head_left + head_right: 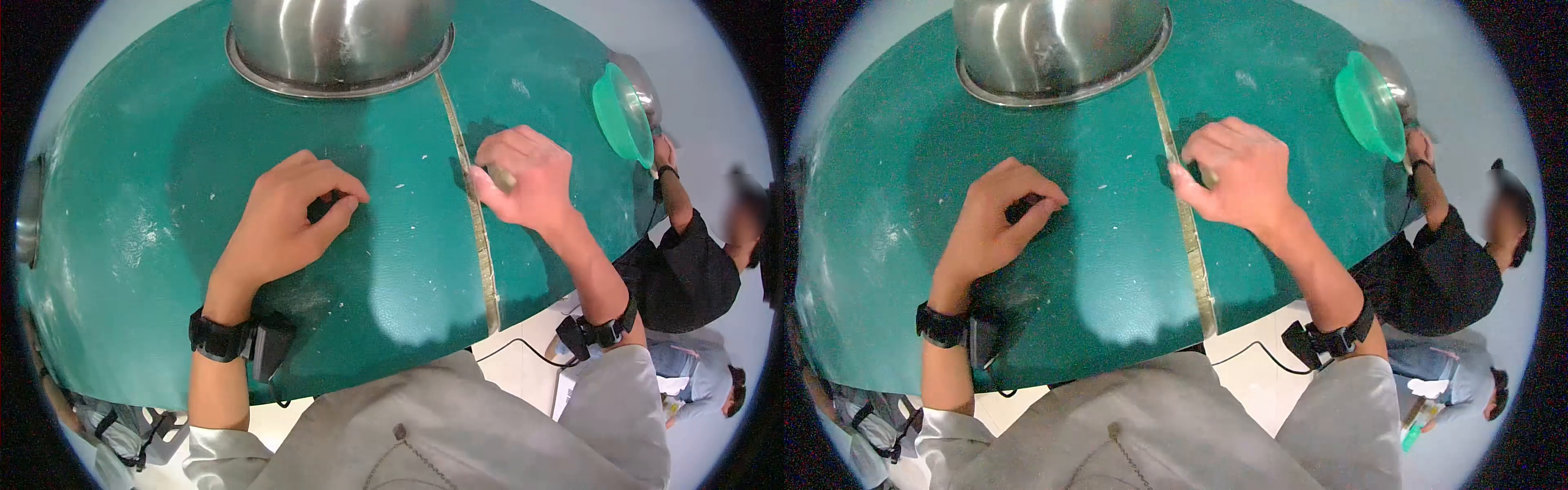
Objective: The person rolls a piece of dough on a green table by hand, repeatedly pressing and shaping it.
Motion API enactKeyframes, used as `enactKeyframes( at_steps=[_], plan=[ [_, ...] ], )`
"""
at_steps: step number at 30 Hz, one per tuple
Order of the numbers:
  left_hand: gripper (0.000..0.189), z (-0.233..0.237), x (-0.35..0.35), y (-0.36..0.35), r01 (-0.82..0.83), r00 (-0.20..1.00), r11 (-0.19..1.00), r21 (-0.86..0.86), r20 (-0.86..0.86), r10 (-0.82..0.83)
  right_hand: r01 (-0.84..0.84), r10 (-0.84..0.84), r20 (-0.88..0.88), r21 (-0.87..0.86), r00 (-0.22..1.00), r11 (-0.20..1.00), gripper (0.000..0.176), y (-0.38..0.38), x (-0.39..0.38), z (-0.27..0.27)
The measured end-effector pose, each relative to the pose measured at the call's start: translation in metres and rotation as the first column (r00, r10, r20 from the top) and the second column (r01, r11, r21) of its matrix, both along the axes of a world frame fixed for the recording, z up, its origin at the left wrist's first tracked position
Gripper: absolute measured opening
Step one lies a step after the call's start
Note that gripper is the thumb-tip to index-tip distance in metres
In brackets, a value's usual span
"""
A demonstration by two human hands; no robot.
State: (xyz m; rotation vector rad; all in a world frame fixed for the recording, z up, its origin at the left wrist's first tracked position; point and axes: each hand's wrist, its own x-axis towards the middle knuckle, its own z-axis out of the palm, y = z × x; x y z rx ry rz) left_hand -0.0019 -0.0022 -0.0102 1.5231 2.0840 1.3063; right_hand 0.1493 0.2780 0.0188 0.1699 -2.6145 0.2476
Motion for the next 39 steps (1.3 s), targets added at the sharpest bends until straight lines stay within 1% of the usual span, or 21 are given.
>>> enactKeyframes(
  at_steps=[2,4,5,6,7,9,10,12,13,17,19,20,22,23,24,27,31,33,37,38,39],
  plan=[
    [0.007,0.002,0.000,0.003,-0.001,1.000,1.000,-0.025,0.010,0.002,0.100,-0.112,0.092,0.123,0.989,0.987,0.014,0.007,-0.002,-0.010],
    [0.007,0.004,0.000,0.005,-0.001,1.000,1.000,-0.026,0.012,0.002,0.083,-0.084,0.010,0.082,0.996,0.993,0.027,0.025,-0.022,-0.012],
    [0.007,0.006,0.001,0.003,-0.007,1.000,0.999,-0.038,0.018,0.008,0.233,-0.213,0.108,-0.228,0.971,0.945,0.033,0.036,-0.029,-0.016],
    [0.007,0.007,0.001,0.003,0.000,1.000,0.999,-0.047,0.010,0.000,0.380,-0.299,0.238,-0.499,0.924,0.779,0.038,0.046,-0.035,-0.021],
    [0.007,0.008,0.001,0.003,0.000,1.000,0.999,-0.051,0.019,0.001,0.386,-0.309,0.232,-0.509,0.922,0.769,0.038,0.059,-0.041,-0.025],
    [0.008,0.008,0.001,0.004,0.011,1.000,0.999,-0.049,0.013,-0.010,0.427,-0.381,0.256,-0.767,0.888,0.479,0.044,0.081,-0.048,-0.031],
    [0.008,0.007,0.002,0.003,-0.002,1.000,0.999,-0.045,0.029,0.004,0.421,-0.392,0.242,-0.772,0.888,0.476,0.044,0.081,-0.043,-0.036],
    [0.008,0.007,0.002,0.002,-0.014,1.000,0.999,-0.032,0.025,0.015,0.354,-0.485,0.050,-0.749,0.873,0.560,0.046,0.072,-0.042,-0.041],
    [0.008,0.008,0.002,0.001,-0.008,0.999,0.999,-0.042,0.031,0.009,0.437,-0.547,0.019,-0.625,0.837,0.647,0.044,0.055,-0.034,-0.032],
    [0.007,0.004,0.002,0.001,-0.012,0.999,1.000,-0.012,0.035,0.013,0.243,-0.356,-0.180,-0.456,0.917,0.856,0.032,0.026,-0.007,-0.026],
    [0.006,0.004,0.002,0.000,-0.012,1.000,1.000,-0.014,-0.001,0.012,0.126,-0.195,-0.250,-0.267,0.948,0.955,0.027,0.017,0.003,-0.019],
    [0.006,0.004,0.001,0.000,0.001,1.000,1.000,-0.021,-0.029,-0.001,0.115,-0.184,-0.253,-0.266,0.950,0.957,0.027,0.019,0.008,-0.015],
    [0.006,0.001,0.001,0.000,-0.008,0.999,1.000,0.002,-0.031,0.008,0.156,-0.126,0.108,-0.341,0.986,0.927,0.022,0.029,0.021,-0.004],
    [0.006,-0.001,0.001,0.000,-0.008,0.999,1.000,0.022,-0.033,0.008,0.171,-0.118,0.178,-0.323,0.977,0.931,0.018,0.033,0.021,0.002],
    [0.006,-0.001,0.001,-0.001,-0.010,1.000,1.000,0.017,-0.028,0.011,0.170,-0.115,0.183,-0.326,0.976,0.930,0.018,0.032,0.017,0.008],
    [0.006,0.001,0.001,-0.001,-0.013,1.000,1.000,-0.011,-0.010,0.013,0.046,-0.055,0.115,0.081,0.992,0.996,0.017,0.023,0.003,0.015],
    [0.007,-0.004,-0.001,0.001,-0.002,1.000,0.999,0.048,-0.018,0.003,-0.121,0.136,-0.051,0.237,0.989,0.964,0.017,0.003,-0.017,0.017],
    [0.007,-0.006,-0.001,0.001,0.001,1.000,0.997,0.072,-0.024,0.000,-0.038,0.017,0.199,0.100,0.980,0.994,0.010,0.010,-0.012,0.004],
    [0.008,-0.003,-0.001,0.002,0.005,1.000,0.999,0.039,-0.027,-0.004,0.036,-0.030,0.141,-0.043,0.990,0.998,0.018,0.037,-0.030,-0.015],
    [0.008,-0.002,-0.001,0.002,0.008,0.999,0.999,0.034,-0.032,-0.006,0.219,-0.159,0.203,-0.317,0.966,0.923,0.023,0.041,-0.037,-0.013],
    [0.008,0.000,0.000,0.001,0.015,1.000,1.000,0.020,-0.025,-0.014,0.391,-0.265,0.298,-0.545,0.917,0.742,0.027,0.048,-0.043,-0.015]
  ],
)
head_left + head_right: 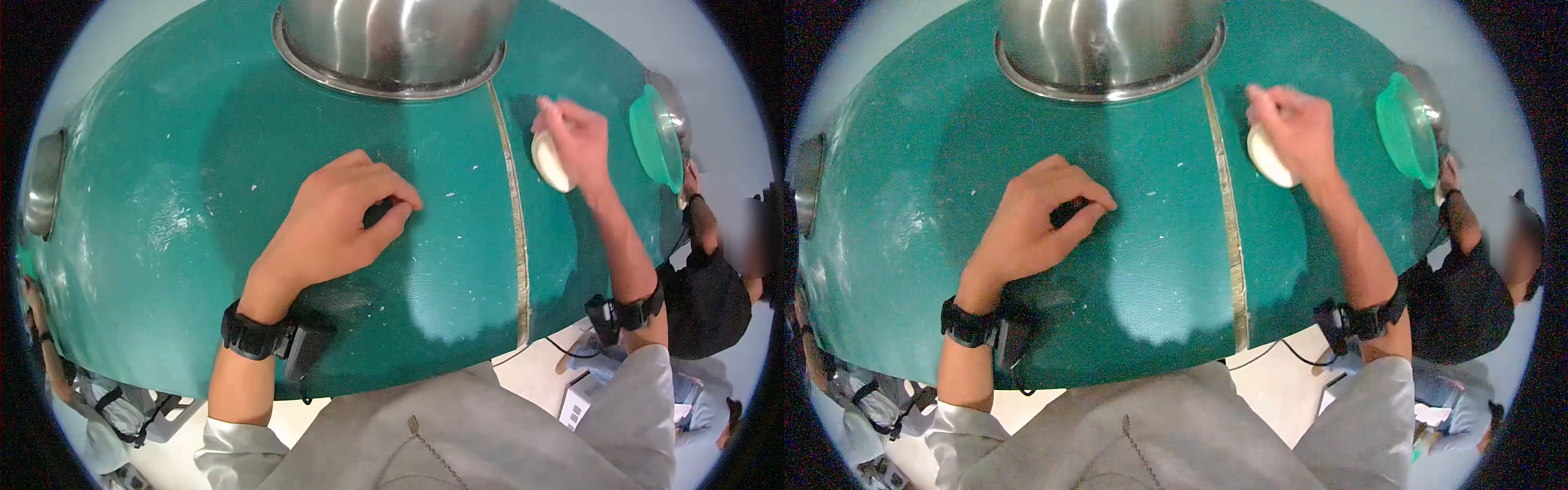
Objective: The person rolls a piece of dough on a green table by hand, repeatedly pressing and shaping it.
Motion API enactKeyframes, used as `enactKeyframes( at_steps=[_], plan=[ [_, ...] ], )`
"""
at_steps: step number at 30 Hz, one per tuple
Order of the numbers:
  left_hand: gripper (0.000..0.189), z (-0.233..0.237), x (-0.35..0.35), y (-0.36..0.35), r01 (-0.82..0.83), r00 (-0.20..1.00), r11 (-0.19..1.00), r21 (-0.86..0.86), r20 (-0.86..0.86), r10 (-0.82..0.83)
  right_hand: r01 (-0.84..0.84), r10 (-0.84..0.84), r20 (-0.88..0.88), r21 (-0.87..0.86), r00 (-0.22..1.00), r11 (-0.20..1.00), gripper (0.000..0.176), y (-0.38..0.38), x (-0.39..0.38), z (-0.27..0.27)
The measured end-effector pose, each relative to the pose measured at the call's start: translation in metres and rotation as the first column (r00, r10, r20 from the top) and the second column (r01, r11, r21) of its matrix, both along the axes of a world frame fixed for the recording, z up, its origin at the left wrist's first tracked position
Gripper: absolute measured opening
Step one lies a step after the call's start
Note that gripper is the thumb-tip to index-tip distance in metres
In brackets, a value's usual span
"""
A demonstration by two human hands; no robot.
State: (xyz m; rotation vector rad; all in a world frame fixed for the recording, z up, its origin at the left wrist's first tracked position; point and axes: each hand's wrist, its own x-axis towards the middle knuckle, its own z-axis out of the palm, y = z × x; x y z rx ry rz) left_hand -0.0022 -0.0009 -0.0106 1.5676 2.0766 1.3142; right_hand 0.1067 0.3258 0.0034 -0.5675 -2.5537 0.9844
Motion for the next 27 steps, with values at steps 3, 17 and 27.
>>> enactKeyframes(
  at_steps=[3,17,27],
  plan=[
    [0.008,0.003,0.001,0.003,0.002,1.000,1.000,-0.025,0.007,-0.001,0.044,-0.051,-0.141,-0.053,0.989,0.998,0.039,0.029,-0.012,-0.017],
    [0.008,0.005,0.003,0.001,-0.034,0.999,0.999,-0.027,0.007,0.034,-0.147,0.165,-0.104,0.167,0.981,0.975,0.039,0.031,0.009,-0.018],
    [0.006,0.004,0.000,0.000,-0.022,1.000,0.999,-0.049,0.013,0.023,-0.382,0.333,0.213,0.265,0.919,0.885,0.030,0.010,0.052,0.046]
  ],
)
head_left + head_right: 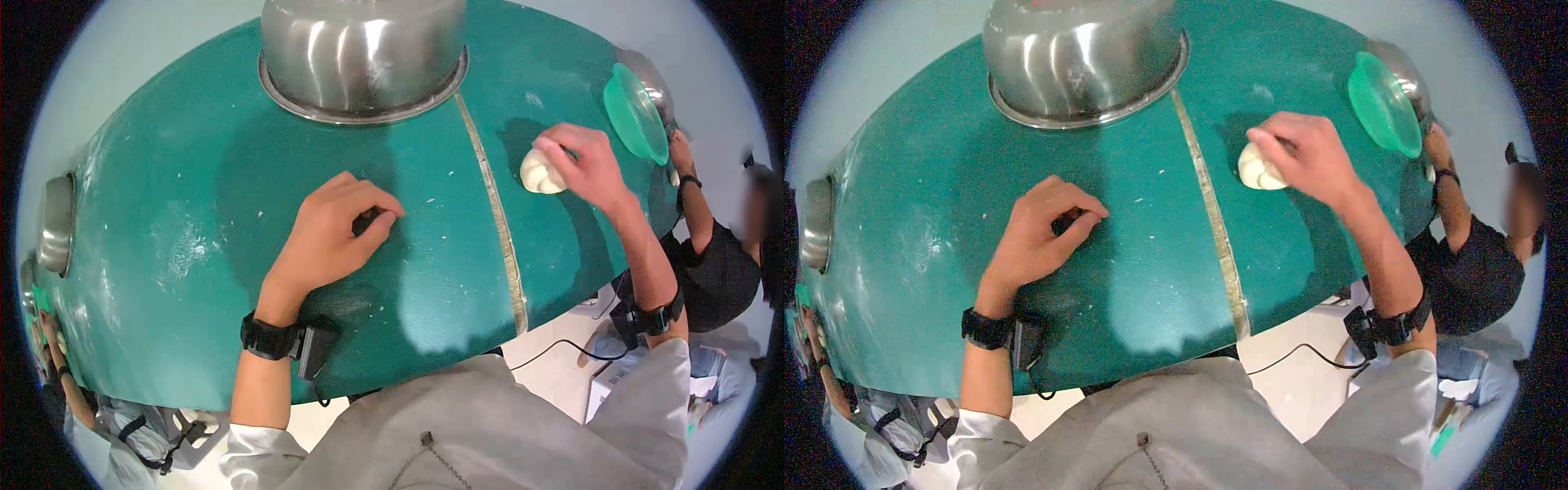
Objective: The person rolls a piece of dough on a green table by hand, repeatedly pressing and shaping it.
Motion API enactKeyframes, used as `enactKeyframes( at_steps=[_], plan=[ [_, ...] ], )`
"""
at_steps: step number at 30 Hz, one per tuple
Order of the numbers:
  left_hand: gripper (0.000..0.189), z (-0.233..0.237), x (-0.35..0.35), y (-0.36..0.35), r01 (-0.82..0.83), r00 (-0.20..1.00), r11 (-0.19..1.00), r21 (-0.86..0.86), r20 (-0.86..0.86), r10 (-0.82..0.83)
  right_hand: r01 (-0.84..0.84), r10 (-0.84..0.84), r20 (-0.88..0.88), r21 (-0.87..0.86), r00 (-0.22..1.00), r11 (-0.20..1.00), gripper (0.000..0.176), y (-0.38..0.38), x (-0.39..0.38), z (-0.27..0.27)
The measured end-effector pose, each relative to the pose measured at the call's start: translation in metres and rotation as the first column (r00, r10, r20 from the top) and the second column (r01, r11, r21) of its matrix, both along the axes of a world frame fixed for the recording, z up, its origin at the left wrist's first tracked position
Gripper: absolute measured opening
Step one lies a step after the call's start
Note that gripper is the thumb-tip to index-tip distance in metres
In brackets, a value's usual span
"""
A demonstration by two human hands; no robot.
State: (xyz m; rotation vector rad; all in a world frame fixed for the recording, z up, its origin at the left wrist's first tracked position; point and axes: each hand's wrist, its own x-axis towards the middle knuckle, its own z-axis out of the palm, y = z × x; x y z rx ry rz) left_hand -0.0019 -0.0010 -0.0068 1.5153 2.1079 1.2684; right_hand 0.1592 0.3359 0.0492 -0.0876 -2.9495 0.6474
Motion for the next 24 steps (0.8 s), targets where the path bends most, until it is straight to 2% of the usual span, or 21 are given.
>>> enactKeyframes(
  at_steps=[1,2,4,5,6,8,10,12,13,15,18,19,20,22,23,24],
  plan=[
    [0.006,0.000,0.000,0.002,-0.001,1.000,1.000,0.002,-0.004,0.001,0.004,0.002,-0.036,0.175,0.999,0.985,0.027,-0.005,-0.002,-0.002],
    [0.006,0.000,0.000,0.003,0.001,1.000,1.000,0.005,-0.007,-0.001,0.001,0.002,-0.017,0.172,1.000,0.985,0.027,-0.013,-0.009,-0.008],
    [0.006,0.001,0.000,0.004,0.003,1.000,1.000,0.004,0.007,-0.003,-0.010,0.135,-0.317,0.368,0.939,0.930,0.025,-0.037,-0.030,-0.023],
    [0.006,0.001,0.000,0.004,-0.002,1.000,1.000,0.004,0.001,0.002,0.020,0.148,-0.390,0.395,0.909,0.919,0.026,-0.045,-0.041,-0.029],
    [0.006,0.001,-0.001,0.003,-0.006,1.000,1.000,-0.005,0.013,0.006,0.011,0.148,-0.380,0.387,0.913,0.922,0.026,-0.049,-0.049,-0.034],
    [0.007,0.000,0.000,0.006,0.001,1.000,1.000,0.019,0.018,-0.001,0.082,0.063,-0.236,0.558,0.970,0.826,0.028,-0.051,-0.058,-0.038],
    [0.008,0.000,0.002,0.008,-0.007,1.000,1.000,0.026,0.028,0.007,0.129,-0.023,-0.200,0.538,0.980,0.833,0.035,-0.045,-0.072,-0.039],
    [0.009,0.000,0.003,0.010,-0.015,0.999,0.999,0.032,0.032,0.014,0.289,-0.189,-0.272,0.396,0.944,0.872,0.044,-0.028,-0.083,-0.047],
    [0.008,0.002,0.004,0.009,-0.022,0.999,1.000,0.017,0.047,0.021,0.304,-0.202,-0.279,0.394,0.939,0.868,0.044,-0.021,-0.087,-0.048],
    [0.008,0.005,0.005,0.006,-0.016,0.999,1.000,-0.002,0.047,0.016,0.382,-0.322,-0.256,0.236,0.912,0.894,0.042,-0.015,-0.088,-0.045],
    [0.009,0.002,0.005,0.005,-0.024,1.000,1.000,0.007,0.008,0.024,0.487,-0.394,-0.368,0.205,0.842,0.849,0.043,-0.026,-0.080,-0.049],
    [0.009,0.000,0.005,0.005,-0.032,0.999,0.999,0.009,0.039,0.032,0.508,-0.387,-0.397,0.268,0.832,0.819,0.042,-0.030,-0.078,-0.051],
    [0.010,-0.001,0.005,0.005,-0.041,0.997,0.999,0.013,0.067,0.040,0.499,-0.362,-0.450,0.236,0.817,0.834,0.041,-0.033,-0.074,-0.053],
    [0.009,-0.003,0.003,0.001,-0.022,0.997,1.000,-0.012,0.076,0.023,0.520,-0.440,-0.357,0.172,0.824,0.836,0.042,-0.044,-0.061,-0.041],
    [0.008,-0.002,0.002,0.000,-0.014,0.995,0.999,-0.051,0.101,0.019,0.525,-0.438,-0.375,0.169,0.817,0.834,0.042,-0.045,-0.057,-0.043],
    [0.008,-0.001,0.002,-0.001,-0.019,0.996,0.999,-0.044,0.086,0.022,0.464,-0.354,-0.486,0.124,0.799,0.877,0.041,-0.042,-0.053,-0.052]
  ],
)
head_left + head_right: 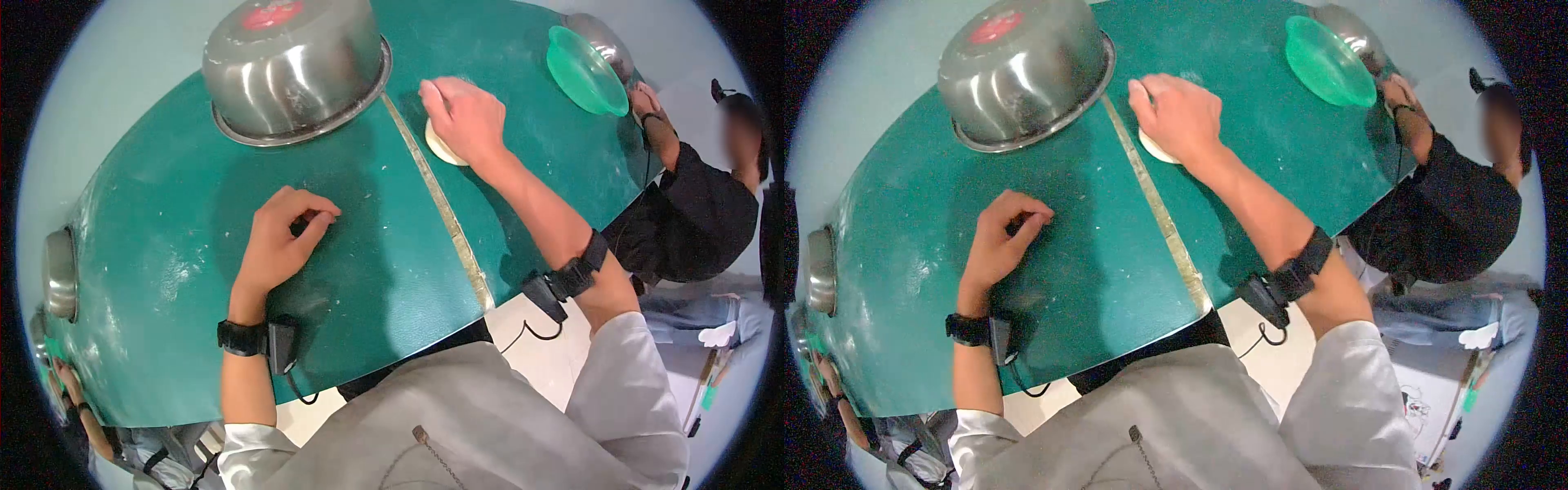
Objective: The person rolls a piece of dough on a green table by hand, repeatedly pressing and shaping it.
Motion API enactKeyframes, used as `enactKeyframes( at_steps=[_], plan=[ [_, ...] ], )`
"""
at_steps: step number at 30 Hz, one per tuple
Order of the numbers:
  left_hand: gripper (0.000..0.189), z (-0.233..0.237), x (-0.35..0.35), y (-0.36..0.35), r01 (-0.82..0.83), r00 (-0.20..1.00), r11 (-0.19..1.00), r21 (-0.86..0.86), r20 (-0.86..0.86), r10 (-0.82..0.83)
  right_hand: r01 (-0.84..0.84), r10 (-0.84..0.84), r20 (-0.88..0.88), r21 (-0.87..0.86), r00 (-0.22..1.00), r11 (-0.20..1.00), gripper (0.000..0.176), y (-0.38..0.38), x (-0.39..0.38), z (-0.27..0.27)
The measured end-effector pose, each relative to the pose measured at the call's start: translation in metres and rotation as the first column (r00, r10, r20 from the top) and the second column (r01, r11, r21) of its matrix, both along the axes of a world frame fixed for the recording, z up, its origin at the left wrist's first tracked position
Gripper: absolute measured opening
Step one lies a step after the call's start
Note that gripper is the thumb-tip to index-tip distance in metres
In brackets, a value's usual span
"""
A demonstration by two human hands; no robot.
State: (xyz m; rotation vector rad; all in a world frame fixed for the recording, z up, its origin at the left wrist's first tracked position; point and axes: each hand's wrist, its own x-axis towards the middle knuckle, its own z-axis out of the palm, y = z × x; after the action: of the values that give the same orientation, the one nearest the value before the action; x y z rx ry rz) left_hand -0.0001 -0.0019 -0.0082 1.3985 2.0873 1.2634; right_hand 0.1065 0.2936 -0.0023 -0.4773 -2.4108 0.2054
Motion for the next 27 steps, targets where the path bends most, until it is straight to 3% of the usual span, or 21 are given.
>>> enactKeyframes(
  at_steps=[1,2,5,6,8,9,11,12,15,19,21,27],
  plan=[
    [0.008,0.001,0.000,0.000,0.003,1.000,1.000,0.000,-0.005,-0.003,-0.095,0.098,-0.123,0.027,0.988,0.995,0.041,0.001,0.003,-0.002],
    [0.008,0.001,0.001,-0.002,0.003,1.000,1.000,-0.002,-0.005,-0.003,-0.106,0.110,-0.129,0.031,0.986,0.994,0.041,0.004,0.007,-0.002],
    [0.009,0.001,0.000,-0.001,-0.036,0.999,0.999,0.026,0.018,0.036,-0.209,0.248,0.194,-0.202,0.949,0.957,0.041,0.007,0.028,0.013],
    [0.009,0.000,-0.001,-0.001,-0.048,0.999,0.998,0.030,0.021,0.047,-0.219,0.258,0.197,-0.199,0.946,0.955,0.041,0.012,0.035,0.024],
    [0.006,-0.001,-0.001,-0.002,-0.012,1.000,1.000,0.012,0.020,0.011,-0.304,0.322,0.463,-0.115,0.826,0.946,0.041,0.019,0.042,0.040],
    [0.006,0.000,-0.001,-0.003,-0.023,0.999,1.000,0.012,0.026,0.022,-0.314,0.331,0.468,-0.117,0.819,0.942,0.041,0.013,0.040,0.049],
    [0.007,0.002,0.000,-0.002,-0.003,1.000,1.000,0.019,0.021,0.003,-0.091,-0.003,0.610,0.122,0.793,0.988,0.043,-0.002,0.037,0.058],
    [0.007,0.001,0.001,-0.001,-0.014,0.999,1.000,0.015,0.032,0.013,-0.102,0.007,0.618,0.117,0.786,0.988,0.043,-0.005,0.034,0.050],
    [0.007,-0.002,-0.001,0.000,-0.025,1.000,0.998,0.066,0.019,0.024,-0.339,0.255,0.264,0.352,0.930,0.873,0.037,-0.016,0.017,0.020],
    [0.009,0.000,-0.003,0.003,-0.001,1.000,0.998,0.067,-0.020,0.002,-0.341,0.210,0.393,0.300,0.895,0.891,0.039,-0.016,-0.001,0.016],
    [0.009,0.002,-0.002,0.004,0.001,1.000,0.998,0.057,-0.002,0.000,-0.221,0.149,0.367,0.164,0.918,0.961,0.032,0.000,-0.014,0.012],
    [0.010,0.003,-0.002,0.004,0.028,0.999,0.999,0.025,-0.033,-0.027,0.012,-0.025,0.105,0.129,0.994,0.992,0.039,0.051,-0.036,-0.008]
  ],
)
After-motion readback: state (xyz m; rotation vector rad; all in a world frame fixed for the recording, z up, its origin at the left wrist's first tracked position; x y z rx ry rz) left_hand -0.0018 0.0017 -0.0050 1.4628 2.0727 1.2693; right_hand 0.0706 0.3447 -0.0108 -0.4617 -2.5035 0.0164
